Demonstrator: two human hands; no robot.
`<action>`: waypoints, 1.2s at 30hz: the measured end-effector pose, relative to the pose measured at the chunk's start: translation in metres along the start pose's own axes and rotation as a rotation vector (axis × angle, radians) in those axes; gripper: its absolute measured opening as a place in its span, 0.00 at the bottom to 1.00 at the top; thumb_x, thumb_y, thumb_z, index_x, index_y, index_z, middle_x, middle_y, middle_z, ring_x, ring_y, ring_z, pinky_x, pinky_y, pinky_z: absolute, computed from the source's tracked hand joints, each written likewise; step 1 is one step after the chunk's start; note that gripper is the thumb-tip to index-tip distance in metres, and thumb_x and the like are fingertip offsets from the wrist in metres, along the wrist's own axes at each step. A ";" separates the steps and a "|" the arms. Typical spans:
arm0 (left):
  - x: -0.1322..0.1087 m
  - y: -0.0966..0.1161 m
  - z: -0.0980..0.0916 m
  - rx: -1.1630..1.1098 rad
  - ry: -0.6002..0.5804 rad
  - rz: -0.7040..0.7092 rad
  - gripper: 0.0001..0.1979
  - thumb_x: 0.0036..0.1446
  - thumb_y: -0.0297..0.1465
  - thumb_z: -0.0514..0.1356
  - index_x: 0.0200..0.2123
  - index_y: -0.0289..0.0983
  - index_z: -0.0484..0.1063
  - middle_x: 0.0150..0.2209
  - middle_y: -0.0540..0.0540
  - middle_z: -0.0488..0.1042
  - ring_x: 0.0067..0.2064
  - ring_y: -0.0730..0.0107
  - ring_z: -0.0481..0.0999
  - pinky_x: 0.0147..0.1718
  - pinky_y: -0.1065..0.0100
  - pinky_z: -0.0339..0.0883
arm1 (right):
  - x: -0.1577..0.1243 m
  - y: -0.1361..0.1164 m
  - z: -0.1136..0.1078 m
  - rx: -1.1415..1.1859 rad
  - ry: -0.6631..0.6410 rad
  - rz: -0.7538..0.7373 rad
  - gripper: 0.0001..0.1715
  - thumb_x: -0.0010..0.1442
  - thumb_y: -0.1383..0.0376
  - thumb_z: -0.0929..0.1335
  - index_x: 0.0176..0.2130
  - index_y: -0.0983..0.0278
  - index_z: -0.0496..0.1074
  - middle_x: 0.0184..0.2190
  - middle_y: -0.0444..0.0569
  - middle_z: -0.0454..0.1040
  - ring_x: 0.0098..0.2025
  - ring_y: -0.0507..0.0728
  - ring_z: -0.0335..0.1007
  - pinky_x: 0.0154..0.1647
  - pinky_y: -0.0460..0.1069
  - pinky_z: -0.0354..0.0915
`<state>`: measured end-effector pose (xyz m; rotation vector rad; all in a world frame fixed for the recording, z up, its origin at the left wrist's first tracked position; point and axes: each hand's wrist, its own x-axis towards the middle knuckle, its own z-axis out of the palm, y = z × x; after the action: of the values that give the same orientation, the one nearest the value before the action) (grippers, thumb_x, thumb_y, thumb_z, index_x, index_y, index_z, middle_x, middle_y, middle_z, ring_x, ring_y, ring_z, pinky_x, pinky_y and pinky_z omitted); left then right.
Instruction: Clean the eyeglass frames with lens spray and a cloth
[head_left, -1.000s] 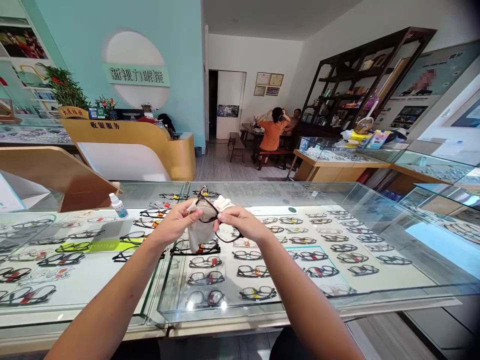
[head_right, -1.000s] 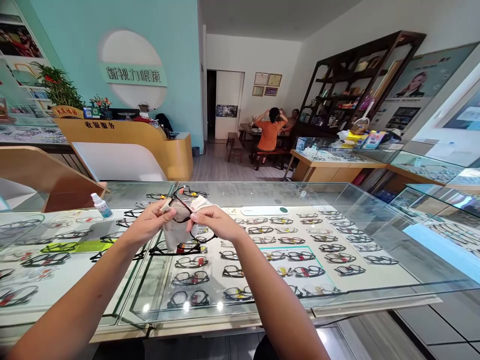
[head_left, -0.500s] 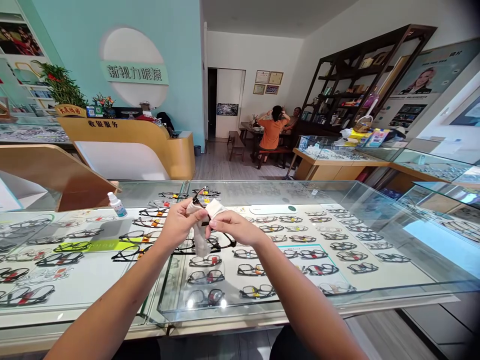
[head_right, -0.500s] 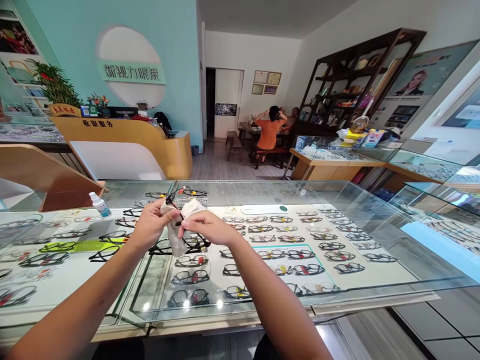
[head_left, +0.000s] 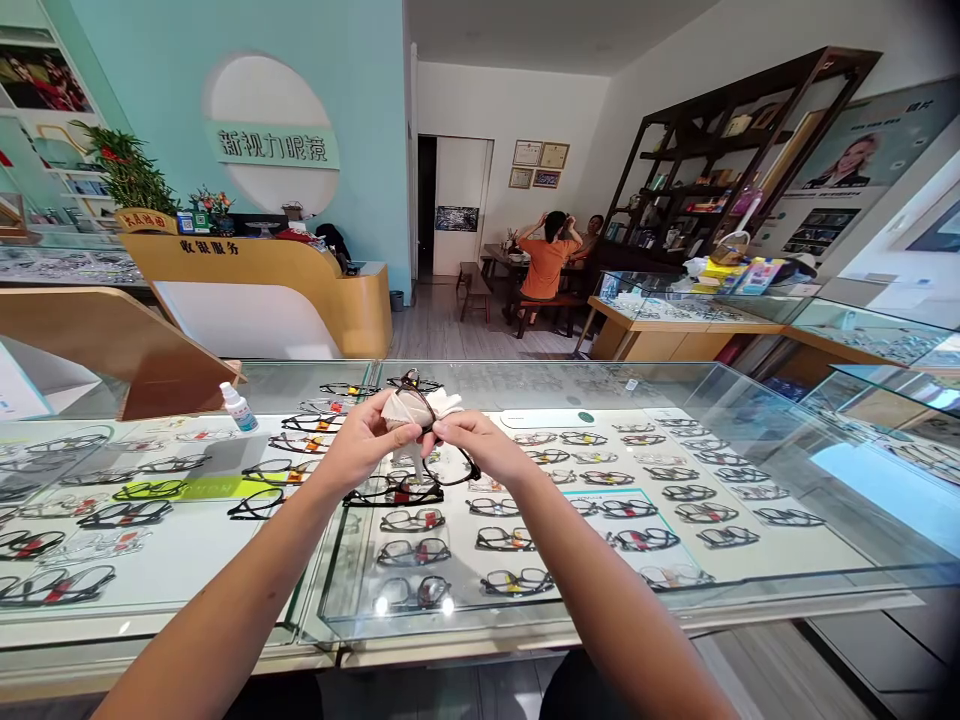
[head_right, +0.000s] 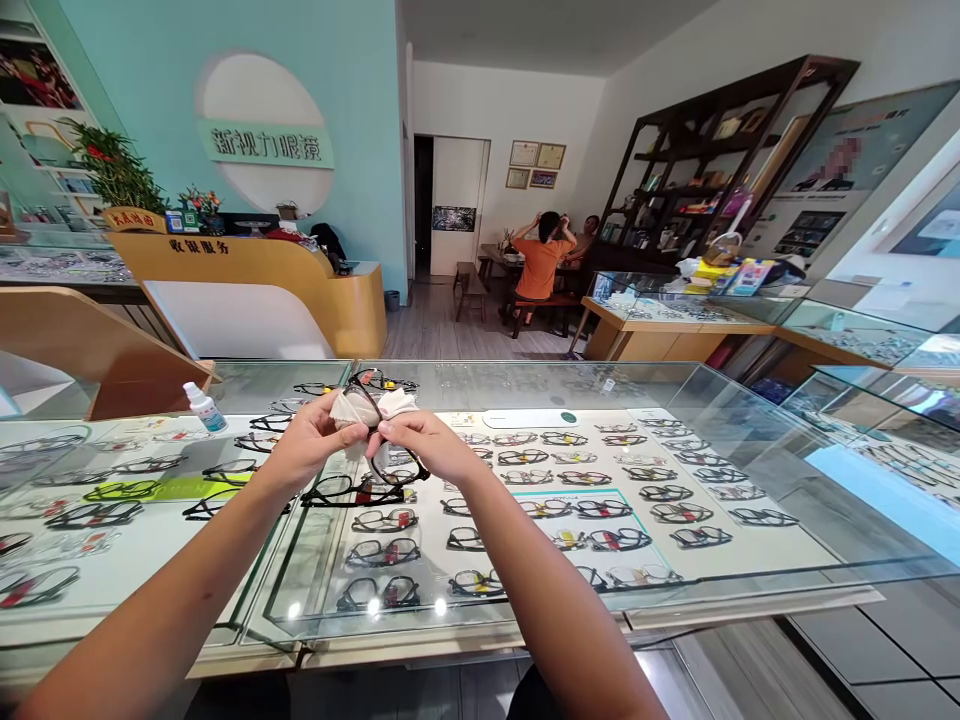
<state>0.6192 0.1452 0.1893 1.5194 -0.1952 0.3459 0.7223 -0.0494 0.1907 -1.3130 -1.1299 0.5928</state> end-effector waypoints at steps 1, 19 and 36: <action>-0.001 0.001 0.001 0.001 0.000 -0.008 0.24 0.53 0.44 0.79 0.44 0.35 0.79 0.33 0.46 0.82 0.32 0.68 0.78 0.32 0.71 0.69 | 0.000 0.000 0.001 -0.004 -0.005 0.005 0.34 0.67 0.38 0.72 0.33 0.64 0.85 0.34 0.50 0.82 0.42 0.60 0.74 0.53 0.53 0.66; 0.003 0.008 -0.002 -0.127 0.195 -0.014 0.29 0.51 0.55 0.78 0.37 0.36 0.77 0.30 0.48 0.79 0.31 0.69 0.74 0.32 0.71 0.67 | -0.004 -0.007 -0.001 0.060 0.146 -0.035 0.32 0.63 0.37 0.75 0.31 0.62 0.86 0.40 0.53 0.82 0.49 0.63 0.76 0.59 0.55 0.67; -0.011 0.022 0.012 -0.384 0.087 -0.198 0.25 0.46 0.40 0.82 0.39 0.37 0.75 0.37 0.48 0.80 0.34 0.71 0.77 0.33 0.73 0.73 | -0.009 -0.019 -0.010 0.249 0.341 -0.142 0.24 0.63 0.43 0.75 0.35 0.60 0.85 0.44 0.54 0.82 0.51 0.63 0.75 0.54 0.54 0.70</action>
<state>0.6028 0.1330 0.2070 1.1307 -0.0371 0.2012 0.7235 -0.0659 0.2075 -1.0602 -0.8314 0.3733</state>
